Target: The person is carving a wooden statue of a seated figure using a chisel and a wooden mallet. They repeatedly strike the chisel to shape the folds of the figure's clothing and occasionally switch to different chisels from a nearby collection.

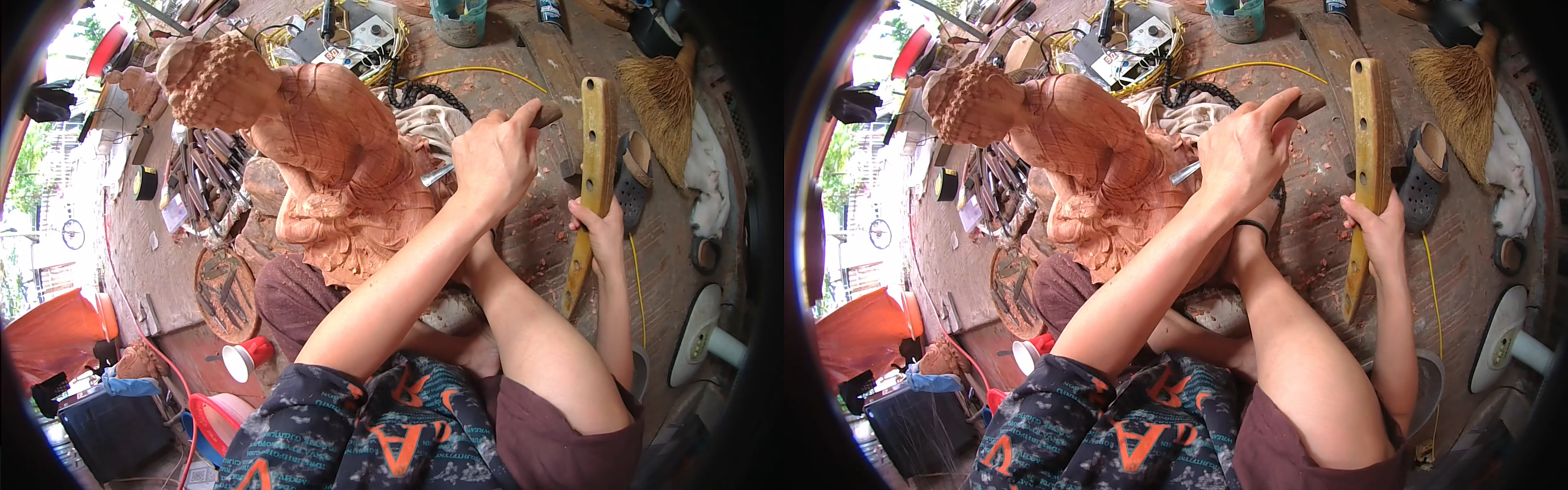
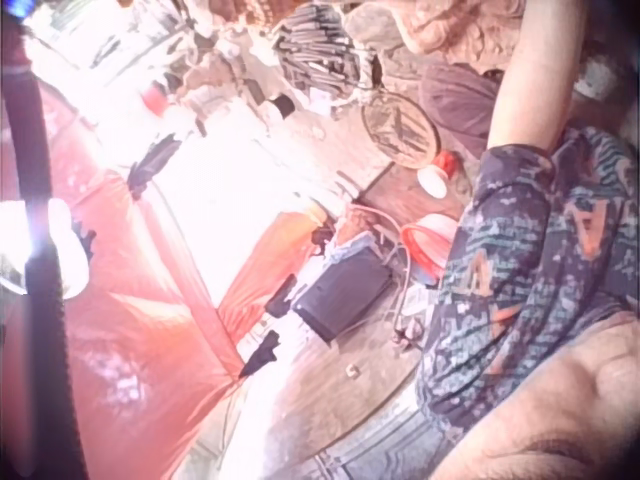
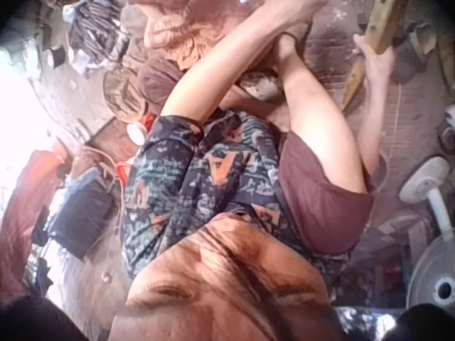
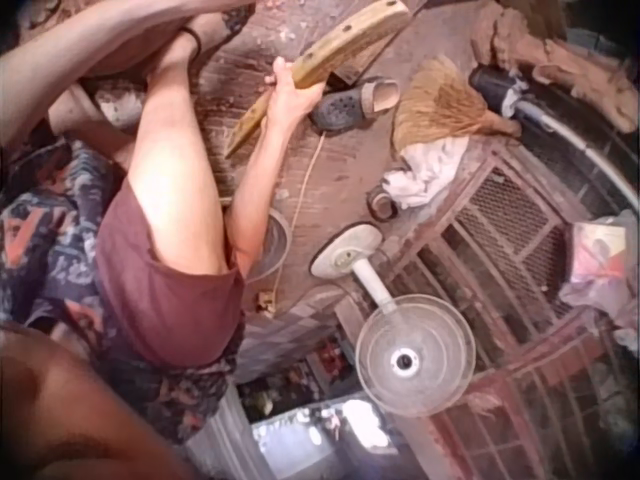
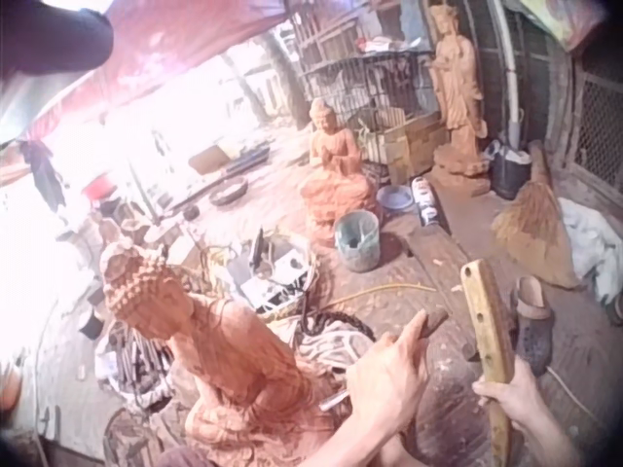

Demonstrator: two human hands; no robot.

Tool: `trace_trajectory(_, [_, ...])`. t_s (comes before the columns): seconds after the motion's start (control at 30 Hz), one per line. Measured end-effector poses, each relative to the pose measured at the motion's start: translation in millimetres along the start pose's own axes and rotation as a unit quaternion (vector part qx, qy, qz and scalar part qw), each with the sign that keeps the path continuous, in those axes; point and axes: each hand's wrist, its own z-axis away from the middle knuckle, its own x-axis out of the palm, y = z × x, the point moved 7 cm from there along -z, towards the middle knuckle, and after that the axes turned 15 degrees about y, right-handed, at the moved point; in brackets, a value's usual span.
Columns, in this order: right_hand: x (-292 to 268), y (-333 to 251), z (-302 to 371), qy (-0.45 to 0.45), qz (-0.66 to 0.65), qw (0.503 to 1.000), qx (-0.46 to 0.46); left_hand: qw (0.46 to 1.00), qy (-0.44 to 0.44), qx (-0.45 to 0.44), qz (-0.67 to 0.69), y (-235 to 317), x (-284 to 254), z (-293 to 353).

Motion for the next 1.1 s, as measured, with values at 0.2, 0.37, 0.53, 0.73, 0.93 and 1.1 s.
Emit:
trace_trajectory(0.2, [11, 19, -3, -0.024, -0.036, 0.998, 0.050, 0.997, -0.054, -0.037, -0.043, -10, 6, -1])
trace_trajectory(0.37, [21, 39, -3, -0.046, 0.000, 0.995, 0.084, 0.993, -0.083, -0.066, -0.055, -19, 7, -1])
trace_trajectory(0.53, [18, 46, -4, -0.066, 0.050, 0.993, 0.083, 0.988, -0.115, -0.081, -0.066, -22, 14, 1])
trace_trajectory(0.73, [22, 40, -7, -0.105, 0.072, 0.990, 0.054, 0.985, -0.118, -0.087, -0.090, -26, 13, 3])
trace_trajectory(0.93, [28, 34, -3, -0.130, 0.106, 0.985, 0.030, 0.984, -0.117, -0.081, -0.103, -24, 13, 2])
trace_trajectory(1.1, [12, 33, -13, -0.033, -0.002, 0.998, 0.055, 0.990, -0.081, -0.080, -0.082, -19, 6, -2])
